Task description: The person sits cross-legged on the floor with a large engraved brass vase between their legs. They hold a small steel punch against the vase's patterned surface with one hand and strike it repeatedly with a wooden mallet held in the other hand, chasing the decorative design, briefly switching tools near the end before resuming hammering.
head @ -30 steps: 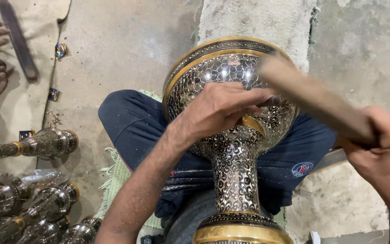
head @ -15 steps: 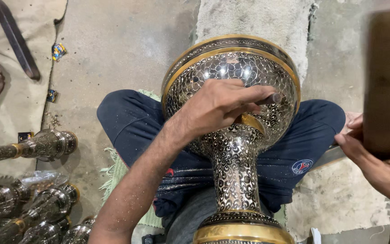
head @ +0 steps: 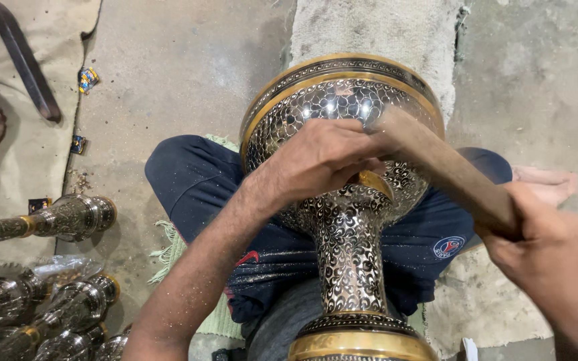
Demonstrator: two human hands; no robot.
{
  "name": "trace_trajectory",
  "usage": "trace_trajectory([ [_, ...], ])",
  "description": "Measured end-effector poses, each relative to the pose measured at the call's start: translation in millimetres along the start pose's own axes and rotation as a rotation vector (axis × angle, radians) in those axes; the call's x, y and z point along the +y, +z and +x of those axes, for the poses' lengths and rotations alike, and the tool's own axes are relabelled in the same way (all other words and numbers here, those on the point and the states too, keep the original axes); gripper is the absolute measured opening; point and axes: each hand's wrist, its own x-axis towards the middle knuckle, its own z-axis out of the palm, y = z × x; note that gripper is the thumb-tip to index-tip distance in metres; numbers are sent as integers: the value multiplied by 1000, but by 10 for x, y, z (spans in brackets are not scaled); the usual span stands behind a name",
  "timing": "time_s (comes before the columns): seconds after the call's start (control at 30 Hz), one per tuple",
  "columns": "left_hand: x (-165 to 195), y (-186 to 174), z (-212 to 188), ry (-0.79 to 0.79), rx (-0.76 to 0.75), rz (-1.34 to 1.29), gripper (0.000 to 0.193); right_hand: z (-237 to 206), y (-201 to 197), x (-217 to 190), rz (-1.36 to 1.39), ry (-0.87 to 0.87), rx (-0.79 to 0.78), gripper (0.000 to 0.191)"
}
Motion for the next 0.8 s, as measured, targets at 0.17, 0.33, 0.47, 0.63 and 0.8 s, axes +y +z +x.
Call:
trace_trajectory([
  [0.17,3,-24,-3,-67,-61,-14,43,-20,5,-5,62,11,53,20],
  [0.33,11,-29,15,-54,-48,-33,42,5,22,7,158,15,21,19],
  [0.47,20,-49,20,-34,-61,3,41,-37,31,68,-272,22,-40,31],
  [0.63,23,-79,47,-54,-142,42,37,-93,116,30,-71,23,39,23],
  [0.8,5,-84,82,-17,-124,-2,41,-71,156,-56,285,-7,71,16],
])
